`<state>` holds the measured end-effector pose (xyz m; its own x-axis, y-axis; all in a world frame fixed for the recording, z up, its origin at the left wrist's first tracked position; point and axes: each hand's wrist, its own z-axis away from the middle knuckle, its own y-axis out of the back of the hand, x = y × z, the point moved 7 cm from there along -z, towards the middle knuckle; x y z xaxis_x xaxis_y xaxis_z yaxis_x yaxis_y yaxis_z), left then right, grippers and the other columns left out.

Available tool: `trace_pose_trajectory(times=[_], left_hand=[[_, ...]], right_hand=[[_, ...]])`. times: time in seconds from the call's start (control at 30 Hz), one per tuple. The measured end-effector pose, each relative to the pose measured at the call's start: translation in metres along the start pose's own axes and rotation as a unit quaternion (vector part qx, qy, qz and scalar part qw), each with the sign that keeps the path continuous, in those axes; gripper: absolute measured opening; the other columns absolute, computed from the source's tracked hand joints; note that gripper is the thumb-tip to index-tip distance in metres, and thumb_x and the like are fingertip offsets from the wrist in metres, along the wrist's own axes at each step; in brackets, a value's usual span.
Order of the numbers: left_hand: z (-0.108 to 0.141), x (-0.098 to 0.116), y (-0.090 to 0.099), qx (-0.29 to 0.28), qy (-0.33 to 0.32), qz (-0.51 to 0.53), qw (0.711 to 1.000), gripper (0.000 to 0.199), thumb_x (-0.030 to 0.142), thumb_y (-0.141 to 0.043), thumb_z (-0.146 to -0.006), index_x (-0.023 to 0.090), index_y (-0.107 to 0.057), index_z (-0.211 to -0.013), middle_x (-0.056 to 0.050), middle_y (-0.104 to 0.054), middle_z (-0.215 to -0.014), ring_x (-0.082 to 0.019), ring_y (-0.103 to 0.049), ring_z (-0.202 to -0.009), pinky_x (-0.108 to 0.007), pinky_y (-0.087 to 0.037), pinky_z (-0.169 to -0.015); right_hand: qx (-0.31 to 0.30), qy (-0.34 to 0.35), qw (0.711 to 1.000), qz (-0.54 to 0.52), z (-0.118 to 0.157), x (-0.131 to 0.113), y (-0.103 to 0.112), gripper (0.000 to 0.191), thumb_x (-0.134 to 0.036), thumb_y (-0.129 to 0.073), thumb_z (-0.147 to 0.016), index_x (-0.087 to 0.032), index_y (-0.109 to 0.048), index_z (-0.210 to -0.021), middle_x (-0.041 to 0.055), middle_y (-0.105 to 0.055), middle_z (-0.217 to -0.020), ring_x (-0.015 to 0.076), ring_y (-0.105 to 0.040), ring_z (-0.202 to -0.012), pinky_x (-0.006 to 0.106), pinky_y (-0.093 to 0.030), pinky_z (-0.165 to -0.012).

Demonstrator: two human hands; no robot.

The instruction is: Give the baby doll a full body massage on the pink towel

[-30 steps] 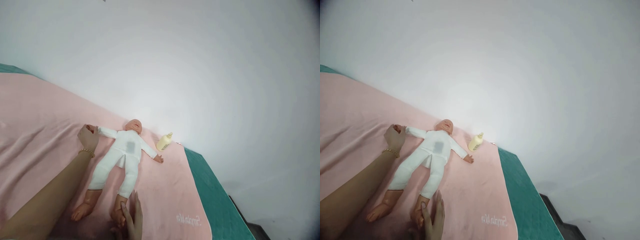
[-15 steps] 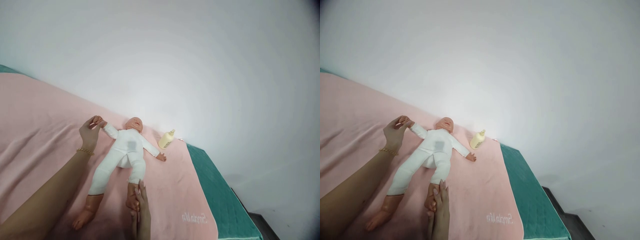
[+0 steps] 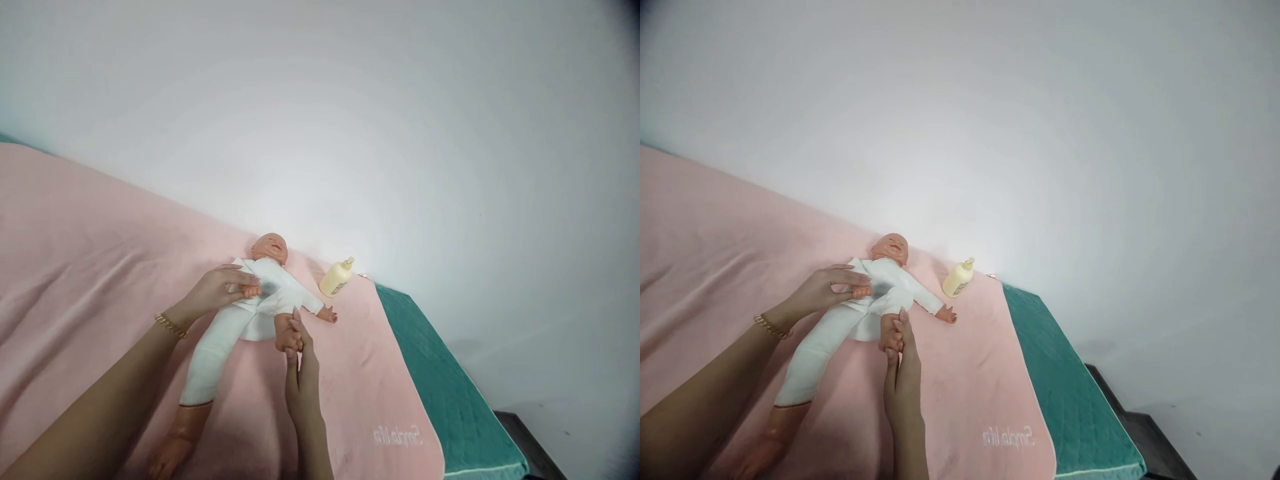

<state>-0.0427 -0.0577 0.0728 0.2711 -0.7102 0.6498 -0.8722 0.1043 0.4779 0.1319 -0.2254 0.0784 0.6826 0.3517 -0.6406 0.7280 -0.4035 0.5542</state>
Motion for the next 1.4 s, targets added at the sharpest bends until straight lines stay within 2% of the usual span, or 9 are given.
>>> trace_pose_trajectory(times=[0.27,0.43,0.5,0.6,0.77,0.93,1.07,1.23,1.4], left_hand=[[0.001,0.007,-0.008,-0.03,-0.029,-0.027,0.999,0.021,0.042,-0.06,-0.085,0.03,-0.076,-0.092,0.0,-0.074,-0.104,-0.021,-0.068,-0.1,-0.04,-0.04,-0.103],[0.005,-0.003,0.016,0.096,0.099,0.06,0.989,0.025,0.043,-0.07,-0.077,0.029,-0.076,-0.096,0.0,-0.074,-0.104,-0.023,-0.065,-0.104,-0.037,-0.047,-0.099],[0.013,-0.013,0.032,0.202,0.179,0.114,0.956,0.026,0.037,-0.076,-0.072,0.028,-0.076,-0.096,0.0,-0.073,-0.104,-0.023,-0.065,-0.105,-0.037,-0.047,-0.1],[0.023,-0.023,0.052,0.334,0.215,0.155,0.905,0.032,0.026,-0.077,-0.071,0.022,-0.073,-0.103,-0.002,-0.072,-0.107,-0.022,-0.065,-0.103,-0.04,-0.047,-0.102],[0.037,-0.054,0.066,0.463,0.24,0.235,0.82,0.039,0.016,-0.072,-0.075,0.013,-0.067,-0.114,-0.008,-0.069,-0.113,-0.018,-0.064,-0.104,-0.036,-0.048,-0.101],[0.056,-0.091,0.063,0.528,0.315,0.32,0.721,0.029,0.007,-0.065,-0.079,0.009,-0.066,-0.108,-0.004,-0.068,-0.095,-0.01,-0.064,-0.087,-0.035,-0.048,-0.1],[0.066,-0.108,0.056,0.534,0.368,0.366,0.667,0.015,0.003,-0.065,-0.08,0.009,-0.064,-0.094,0.001,-0.062,-0.079,-0.007,-0.061,-0.073,-0.035,-0.051,-0.094],[0.069,-0.112,0.055,0.542,0.377,0.362,0.658,0.016,0.006,-0.068,-0.079,0.011,-0.064,-0.094,0.001,-0.062,-0.083,-0.008,-0.061,-0.074,-0.036,-0.051,-0.092],[0.063,-0.105,0.059,0.537,0.35,0.327,0.694,0.019,0.009,-0.069,-0.078,0.011,-0.067,-0.097,-0.001,-0.063,-0.088,-0.007,-0.06,-0.078,-0.038,-0.047,-0.098]], right_hand=[[0.013,-0.011,1.0,-0.026,-0.006,-0.002,-0.005,0.049,-0.033,-0.035,-0.1,-0.023,-0.034,-0.148,0.0077,-0.06,-0.13,0.021,-0.059,-0.118,0.031,-0.05,-0.097],[0.027,-0.023,0.999,-0.007,0.018,-0.003,0.003,0.046,-0.037,-0.04,-0.099,-0.024,-0.041,-0.143,0.0102,-0.052,-0.139,0.0246,-0.052,-0.126,0.038,-0.049,-0.1],[0.031,-0.026,0.999,0.005,0.03,-0.002,0.007,0.043,-0.039,-0.048,-0.097,-0.024,-0.047,-0.137,0.0105,-0.053,-0.136,0.025,-0.055,-0.12,0.043,-0.049,-0.097],[0.038,-0.033,0.998,0.027,0.051,-0.001,0.014,0.039,-0.041,-0.057,-0.092,-0.023,-0.054,-0.127,0.0093,-0.055,-0.13,0.0239,-0.058,-0.112,0.045,-0.051,-0.092],[0.037,-0.038,0.997,0.06,0.084,-0.002,0.016,0.034,-0.038,-0.057,-0.092,-0.021,-0.057,-0.121,0.0069,-0.058,-0.123,0.0247,-0.059,-0.108,0.042,-0.053,-0.085],[0.031,-0.037,0.995,0.085,0.093,-0.004,0.007,0.037,-0.043,-0.058,-0.091,-0.026,-0.056,-0.124,0.0084,-0.056,-0.13,0.0235,-0.057,-0.111,0.043,-0.053,-0.089],[0.019,-0.033,0.995,0.096,0.066,-0.003,-0.008,0.042,-0.051,-0.052,-0.09,-0.044,-0.054,-0.131,-0.0047,-0.059,-0.131,0.0258,-0.056,-0.121,0.039,-0.055,-0.088],[-0.001,-0.019,0.995,0.101,0.047,0.006,-0.022,0.065,-0.065,-0.052,-0.082,-0.034,-0.05,-0.139,0.0023,-0.064,-0.124,0.0322,-0.054,-0.124,0.039,-0.056,-0.084],[-0.045,-0.04,0.994,0.088,0.094,0.023,-0.02,0.06,-0.062,-0.05,-0.086,-0.032,-0.052,-0.138,0.003,-0.066,-0.123,0.0331,-0.054,-0.123,0.039,-0.057,-0.083]])
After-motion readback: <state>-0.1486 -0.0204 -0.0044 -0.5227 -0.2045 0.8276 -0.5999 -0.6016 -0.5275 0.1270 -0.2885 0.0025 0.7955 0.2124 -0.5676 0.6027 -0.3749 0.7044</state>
